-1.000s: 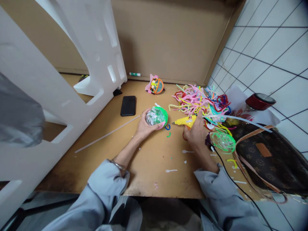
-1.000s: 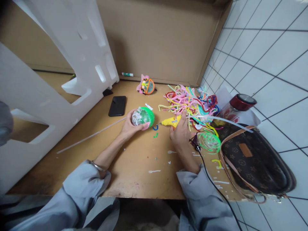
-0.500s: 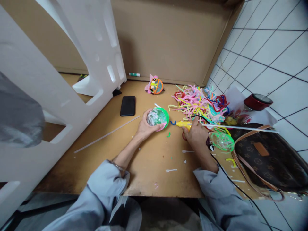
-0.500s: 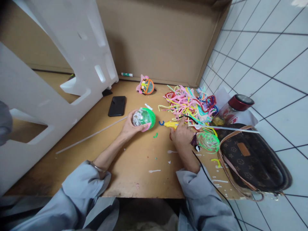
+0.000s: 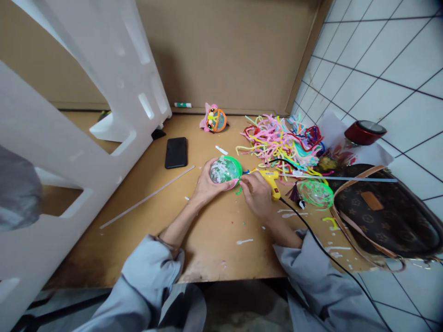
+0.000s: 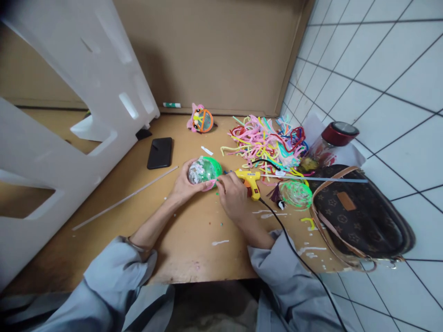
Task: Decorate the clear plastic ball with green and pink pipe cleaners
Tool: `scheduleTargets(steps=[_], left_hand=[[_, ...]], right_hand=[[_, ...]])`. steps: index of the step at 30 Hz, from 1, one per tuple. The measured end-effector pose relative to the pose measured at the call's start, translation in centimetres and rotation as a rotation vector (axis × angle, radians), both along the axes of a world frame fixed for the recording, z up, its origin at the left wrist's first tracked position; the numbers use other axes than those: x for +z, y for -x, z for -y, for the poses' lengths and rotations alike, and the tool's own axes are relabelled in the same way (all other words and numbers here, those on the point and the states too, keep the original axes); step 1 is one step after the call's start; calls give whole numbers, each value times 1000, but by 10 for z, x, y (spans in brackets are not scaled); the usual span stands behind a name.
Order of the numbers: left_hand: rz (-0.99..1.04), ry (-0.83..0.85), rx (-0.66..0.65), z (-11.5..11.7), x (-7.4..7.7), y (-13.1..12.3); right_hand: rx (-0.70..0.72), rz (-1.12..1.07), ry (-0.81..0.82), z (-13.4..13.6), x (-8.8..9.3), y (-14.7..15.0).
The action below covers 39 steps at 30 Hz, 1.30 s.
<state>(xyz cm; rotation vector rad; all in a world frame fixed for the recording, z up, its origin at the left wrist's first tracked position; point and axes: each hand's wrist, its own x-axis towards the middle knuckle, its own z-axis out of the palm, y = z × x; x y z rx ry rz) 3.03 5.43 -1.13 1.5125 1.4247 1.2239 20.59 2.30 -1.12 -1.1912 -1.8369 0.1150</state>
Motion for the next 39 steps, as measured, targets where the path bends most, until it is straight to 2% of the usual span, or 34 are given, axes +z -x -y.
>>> scheduleTargets(steps=[8,13,16,20,26,33,39], left_hand=[[-47,2,-1,-1,-8,0],[-24,-15,-22,-1,-9,0],[-21,-10,-29,0,-7,-1],[-1,0,-33,1,-6,-1],[5,-7,-47,0,-6,-2],[-11,-46,-40,0,-8,-4],[-47,-72,-32,0,-8,-5]], right_hand=[[4,-41,116,-3,-3,-2],[-21,-32,81,-1,-1,1],[-12,-94,57,-2,0,1],[35,-177,117,-3,0,0],[35,-219,190,-8,-4,-4],[40,-291,200,-11,-5,-4],[64,-441,236,-17,-11,-5]])
